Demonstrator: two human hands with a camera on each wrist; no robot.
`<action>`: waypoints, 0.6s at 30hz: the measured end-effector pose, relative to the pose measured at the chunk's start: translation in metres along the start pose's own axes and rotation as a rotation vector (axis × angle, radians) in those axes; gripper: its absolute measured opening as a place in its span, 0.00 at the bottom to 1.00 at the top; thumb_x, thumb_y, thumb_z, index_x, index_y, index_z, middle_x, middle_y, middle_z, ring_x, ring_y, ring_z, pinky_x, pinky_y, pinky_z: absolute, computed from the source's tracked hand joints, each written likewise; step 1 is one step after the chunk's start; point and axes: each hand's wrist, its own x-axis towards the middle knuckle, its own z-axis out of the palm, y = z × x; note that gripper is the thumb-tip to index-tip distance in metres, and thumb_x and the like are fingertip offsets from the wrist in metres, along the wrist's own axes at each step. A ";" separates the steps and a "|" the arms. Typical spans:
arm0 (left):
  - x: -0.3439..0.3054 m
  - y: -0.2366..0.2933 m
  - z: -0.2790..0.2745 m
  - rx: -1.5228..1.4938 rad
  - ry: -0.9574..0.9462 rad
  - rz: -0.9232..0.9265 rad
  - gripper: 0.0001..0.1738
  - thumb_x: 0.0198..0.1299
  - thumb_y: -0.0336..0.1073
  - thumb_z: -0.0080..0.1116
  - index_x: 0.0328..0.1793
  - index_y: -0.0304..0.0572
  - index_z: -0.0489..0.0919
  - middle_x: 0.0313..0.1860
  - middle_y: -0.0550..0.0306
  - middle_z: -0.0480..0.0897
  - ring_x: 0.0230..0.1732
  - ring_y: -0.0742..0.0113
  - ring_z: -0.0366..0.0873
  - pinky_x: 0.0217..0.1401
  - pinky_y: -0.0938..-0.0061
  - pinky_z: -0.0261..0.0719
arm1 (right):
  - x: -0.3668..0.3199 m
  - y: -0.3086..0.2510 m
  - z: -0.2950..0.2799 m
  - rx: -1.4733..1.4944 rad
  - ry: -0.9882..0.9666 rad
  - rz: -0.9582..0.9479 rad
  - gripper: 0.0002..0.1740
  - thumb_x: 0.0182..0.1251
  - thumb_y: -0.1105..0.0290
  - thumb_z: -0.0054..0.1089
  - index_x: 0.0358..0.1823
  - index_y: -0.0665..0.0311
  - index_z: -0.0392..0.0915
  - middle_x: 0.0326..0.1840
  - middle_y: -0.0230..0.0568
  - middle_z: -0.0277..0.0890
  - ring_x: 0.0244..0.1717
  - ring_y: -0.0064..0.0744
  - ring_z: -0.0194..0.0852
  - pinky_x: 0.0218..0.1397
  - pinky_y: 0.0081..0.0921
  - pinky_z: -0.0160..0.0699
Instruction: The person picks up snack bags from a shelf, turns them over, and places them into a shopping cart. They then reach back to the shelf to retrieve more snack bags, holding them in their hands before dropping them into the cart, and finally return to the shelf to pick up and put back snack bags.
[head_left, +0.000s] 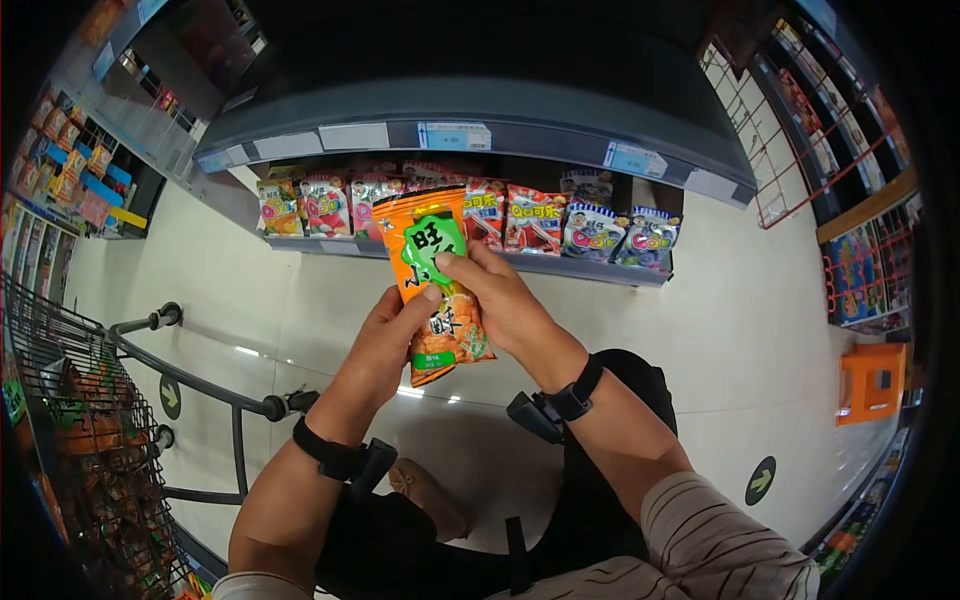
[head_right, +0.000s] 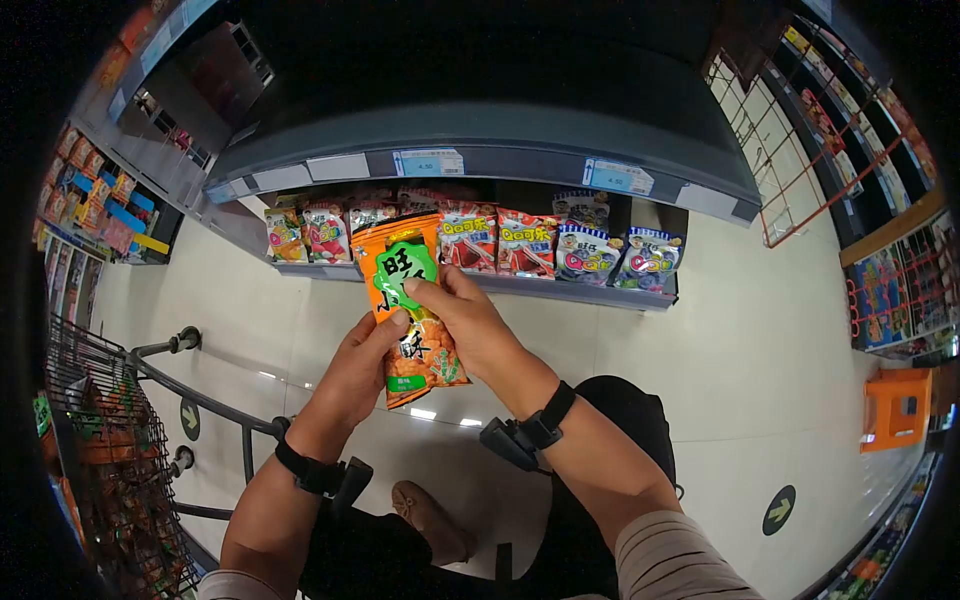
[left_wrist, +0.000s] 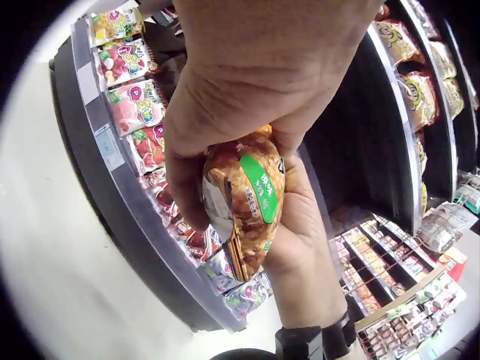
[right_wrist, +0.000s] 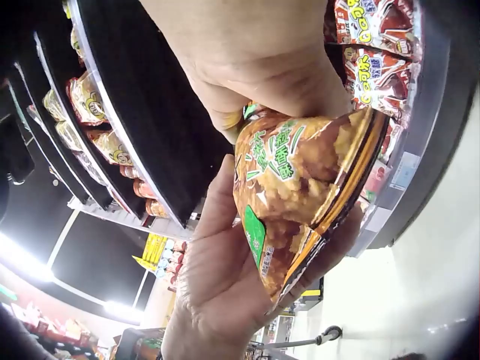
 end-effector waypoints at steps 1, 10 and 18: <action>0.000 0.001 -0.001 -0.002 0.003 0.003 0.30 0.74 0.51 0.63 0.69 0.37 0.71 0.55 0.56 0.83 0.50 0.72 0.85 0.53 0.74 0.85 | 0.001 0.001 0.000 0.003 -0.004 0.000 0.24 0.74 0.62 0.68 0.61 0.69 0.71 0.55 0.40 0.78 0.54 0.26 0.81 0.57 0.28 0.83; 0.005 -0.001 -0.011 0.002 0.010 -0.022 0.31 0.74 0.49 0.62 0.73 0.38 0.69 0.61 0.56 0.82 0.57 0.68 0.85 0.61 0.70 0.84 | 0.009 0.004 0.001 0.035 -0.011 0.034 0.23 0.75 0.63 0.67 0.62 0.68 0.70 0.56 0.41 0.78 0.55 0.26 0.81 0.59 0.28 0.83; 0.004 0.002 -0.011 0.003 0.021 -0.001 0.31 0.74 0.49 0.63 0.72 0.36 0.69 0.61 0.54 0.82 0.58 0.68 0.84 0.61 0.70 0.84 | 0.012 0.006 0.004 0.025 -0.012 0.027 0.23 0.76 0.63 0.66 0.63 0.69 0.70 0.57 0.41 0.78 0.56 0.27 0.80 0.59 0.28 0.83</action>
